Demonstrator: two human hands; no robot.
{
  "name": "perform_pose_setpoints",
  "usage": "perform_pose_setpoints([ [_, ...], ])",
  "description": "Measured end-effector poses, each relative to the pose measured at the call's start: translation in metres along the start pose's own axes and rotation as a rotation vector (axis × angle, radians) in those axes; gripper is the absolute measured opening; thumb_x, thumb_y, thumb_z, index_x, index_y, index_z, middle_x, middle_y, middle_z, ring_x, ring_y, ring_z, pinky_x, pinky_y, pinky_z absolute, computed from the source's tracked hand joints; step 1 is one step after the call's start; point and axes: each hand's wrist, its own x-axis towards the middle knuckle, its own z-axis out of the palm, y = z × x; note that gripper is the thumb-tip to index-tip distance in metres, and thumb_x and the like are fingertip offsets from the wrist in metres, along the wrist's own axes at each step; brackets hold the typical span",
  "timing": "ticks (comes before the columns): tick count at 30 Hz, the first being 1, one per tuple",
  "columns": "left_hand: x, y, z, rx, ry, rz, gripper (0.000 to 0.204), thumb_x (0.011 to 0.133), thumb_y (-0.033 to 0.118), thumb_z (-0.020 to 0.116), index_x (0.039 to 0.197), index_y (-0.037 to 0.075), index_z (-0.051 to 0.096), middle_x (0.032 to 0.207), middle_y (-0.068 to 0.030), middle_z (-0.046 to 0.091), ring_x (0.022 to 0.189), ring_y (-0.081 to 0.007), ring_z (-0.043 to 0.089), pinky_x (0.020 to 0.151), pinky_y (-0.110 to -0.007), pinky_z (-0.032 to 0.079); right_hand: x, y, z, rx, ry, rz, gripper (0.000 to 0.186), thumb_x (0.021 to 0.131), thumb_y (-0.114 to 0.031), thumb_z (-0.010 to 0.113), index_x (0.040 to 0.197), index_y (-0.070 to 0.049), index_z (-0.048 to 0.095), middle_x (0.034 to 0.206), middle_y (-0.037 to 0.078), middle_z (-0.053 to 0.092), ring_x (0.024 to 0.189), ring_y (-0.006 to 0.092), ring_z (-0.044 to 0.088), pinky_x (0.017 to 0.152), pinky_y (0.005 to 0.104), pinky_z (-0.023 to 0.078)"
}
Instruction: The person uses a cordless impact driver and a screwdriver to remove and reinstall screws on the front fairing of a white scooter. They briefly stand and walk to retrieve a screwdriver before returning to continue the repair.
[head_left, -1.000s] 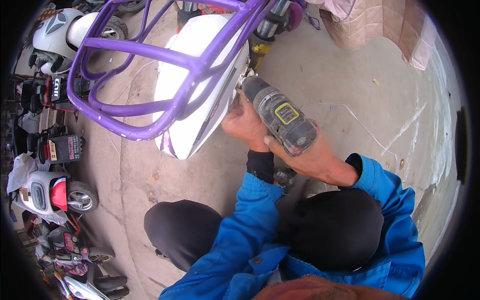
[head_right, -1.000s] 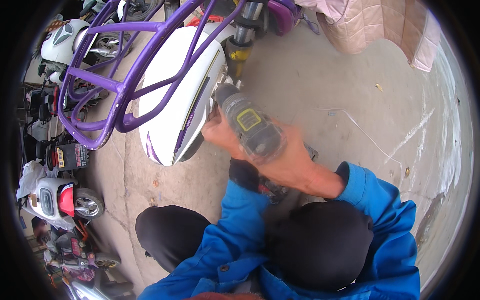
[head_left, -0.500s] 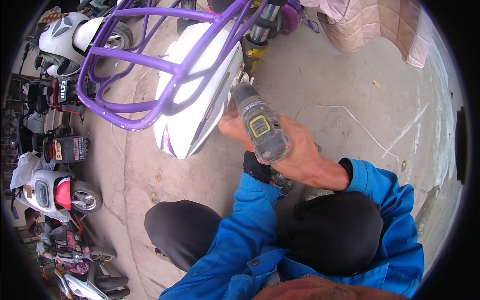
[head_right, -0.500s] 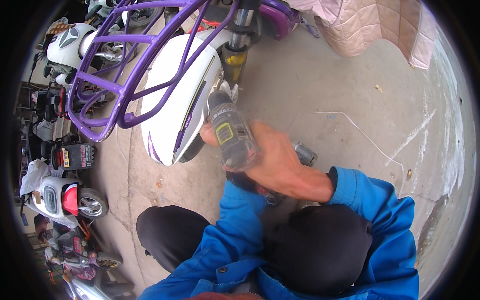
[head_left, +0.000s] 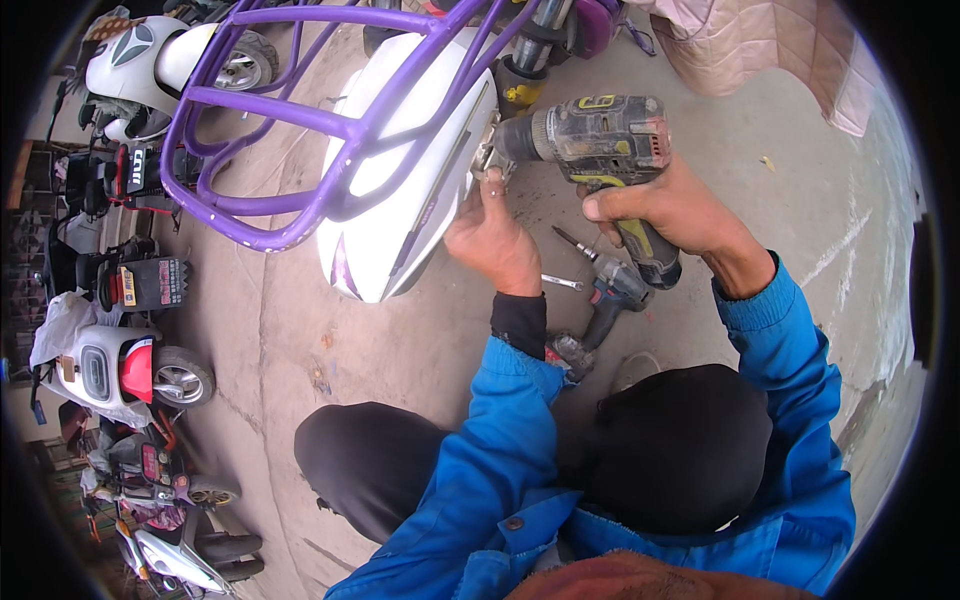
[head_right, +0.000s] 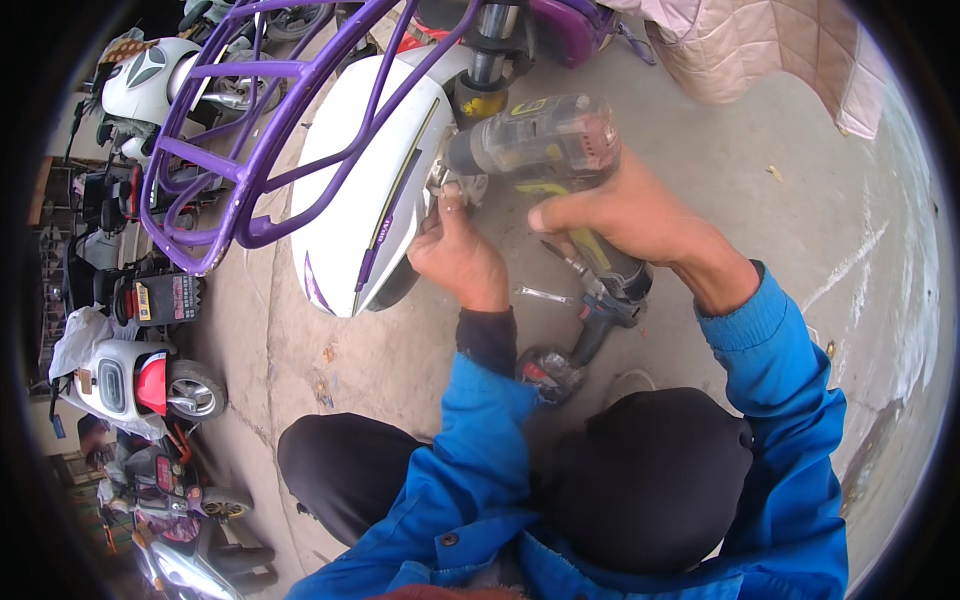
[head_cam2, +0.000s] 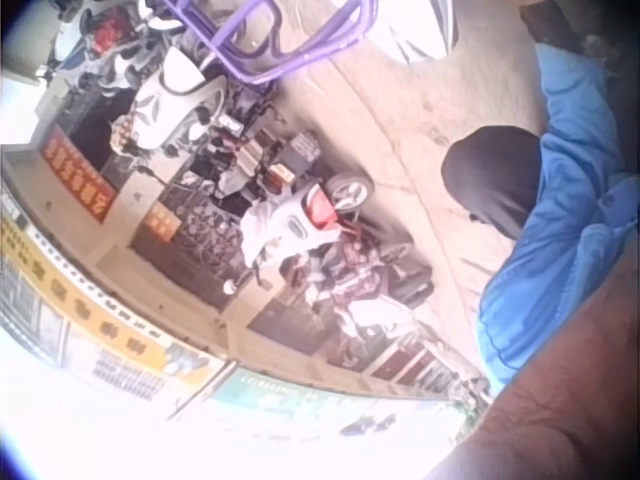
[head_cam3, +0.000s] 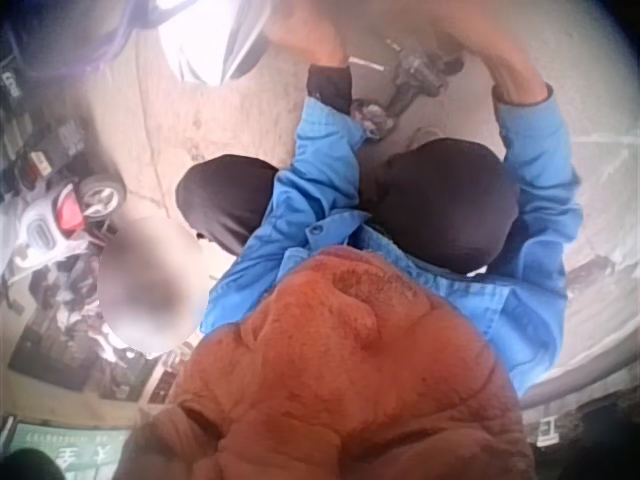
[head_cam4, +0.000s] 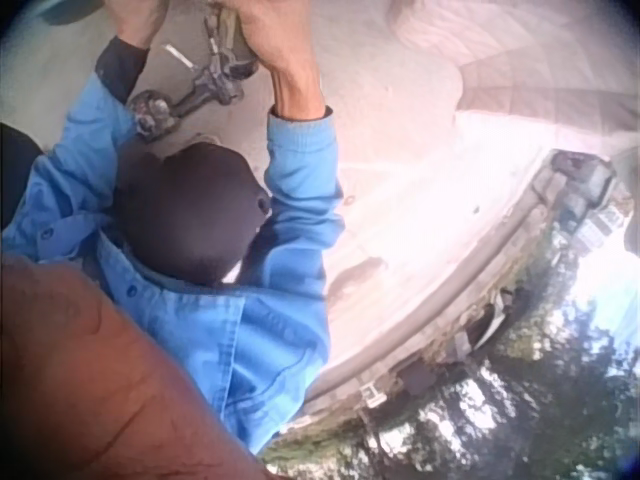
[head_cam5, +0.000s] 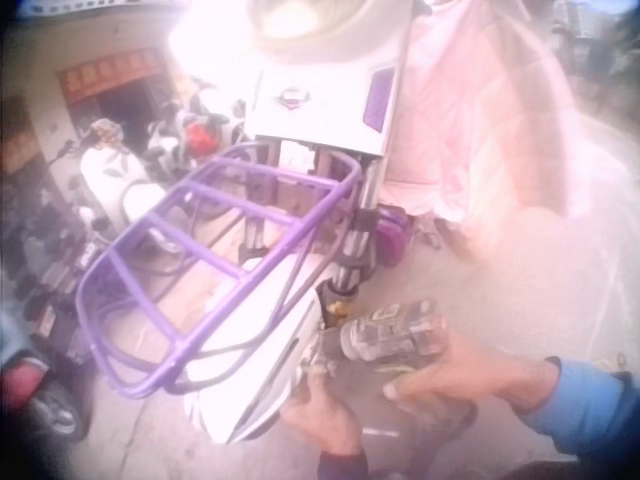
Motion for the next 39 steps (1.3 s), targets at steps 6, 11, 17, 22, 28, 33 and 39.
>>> perform_pose_setpoints([
  [6, -0.01, 0.001, -0.008, -0.176, -0.073, -0.078, 0.041, 0.097, 0.007, 0.075, 0.129, -0.013, 0.06, 0.123, -0.0184, 0.07, 0.113, -0.023, 0.066, 0.098, -0.035, 0.052, -0.048, -0.002, -0.04, 0.028, 0.088, 0.094, 0.058, 0.085, -0.005, 0.078, 0.14, 0.001, 0.06, 0.116, 0.013, 0.074, 0.075, 0.0189, 0.067, 0.071, 0.0353, 0.057],
  [11, -0.039, -0.033, -0.05, 0.32, -0.275, 0.019, 0.051, 0.094, 0.002, 0.073, 0.137, -0.005, 0.046, 0.136, -0.0193, 0.054, 0.13, -0.0306, 0.055, 0.109, -0.045, 0.046, -0.065, 0.143, -0.071, -1.102, 0.399, -0.163, 0.08, 0.082, -0.011, 0.083, 0.155, -0.009, 0.05, 0.126, 0.02, 0.071, 0.098, 0.0389, 0.072, 0.087, 0.0464, 0.058],
  [17, 0.014, 0.024, -0.133, 1.087, -1.76, 0.941, 0.019, 0.09, 0.012, 0.065, 0.107, 0.006, 0.063, 0.103, -0.0081, 0.066, 0.103, -0.0275, 0.068, 0.08, -0.042, 0.054, -0.05, 0.242, -0.085, -1.375, 0.471, 0.222, 0.094, 0.081, -0.01, 0.083, 0.162, -0.015, 0.037, 0.145, 0.019, 0.058, 0.111, 0.0448, 0.068, 0.09, 0.0526, 0.057],
  [22, 0.033, 0.155, -0.208, 1.019, -1.765, 0.771, 0.01, 0.089, 0.015, 0.062, 0.085, 0.007, 0.065, 0.079, -0.0048, 0.065, 0.083, -0.0227, 0.068, 0.066, -0.034, 0.051, -0.046, 0.26, -0.111, -1.333, 0.386, 0.281, 0.09, 0.078, -0.01, 0.085, 0.158, -0.013, 0.044, 0.147, 0.02, 0.056, 0.124, 0.0459, 0.062, 0.1, 0.0534, 0.054],
  [28, 0.031, 0.247, -0.245, 0.772, -1.458, 0.651, 0.015, 0.086, 0.02, 0.067, 0.08, 0.006, 0.063, 0.075, -0.0011, 0.056, 0.074, -0.0165, 0.054, 0.063, -0.029, 0.04, -0.102, 0.255, -0.167, -1.229, 0.318, 0.254, 0.08, 0.083, -0.017, 0.088, 0.153, -0.01, 0.051, 0.124, 0.014, 0.068, 0.102, 0.0317, 0.07, 0.086, 0.043, 0.057],
  [33, 0.05, 0.281, -0.293, 1.072, -1.226, 0.382, 0.017, 0.084, 0.021, 0.067, 0.076, 0.007, 0.061, 0.072, -0.0013, 0.053, 0.072, -0.0174, 0.05, 0.061, -0.029, 0.037, -0.095, 0.116, -0.061, -0.486, 0.936, 0.718, 0.045, 0.098, -0.043, 0.077, 0.115, -0.001, 0.077, 0.084, 0.003, 0.071, 0.066, 0.0123, 0.057, 0.06, 0.0318, 0.047],
  [39, 0.068, 0.279, -0.301, 1.144, -1.207, 0.16, 0.013, 0.08, 0.018, 0.07, 0.075, 0.009, 0.061, 0.07, -0.0001, 0.055, 0.074, -0.0159, 0.054, 0.058, -0.029, 0.039, -0.179, 0.068, -0.031, -0.711, 0.981, 0.449, 0.036, 0.105, -0.038, 0.064, 0.102, -0.004, 0.074, 0.092, 0.008, 0.072, 0.081, 0.0188, 0.066, 0.074, 0.0367, 0.053],
])
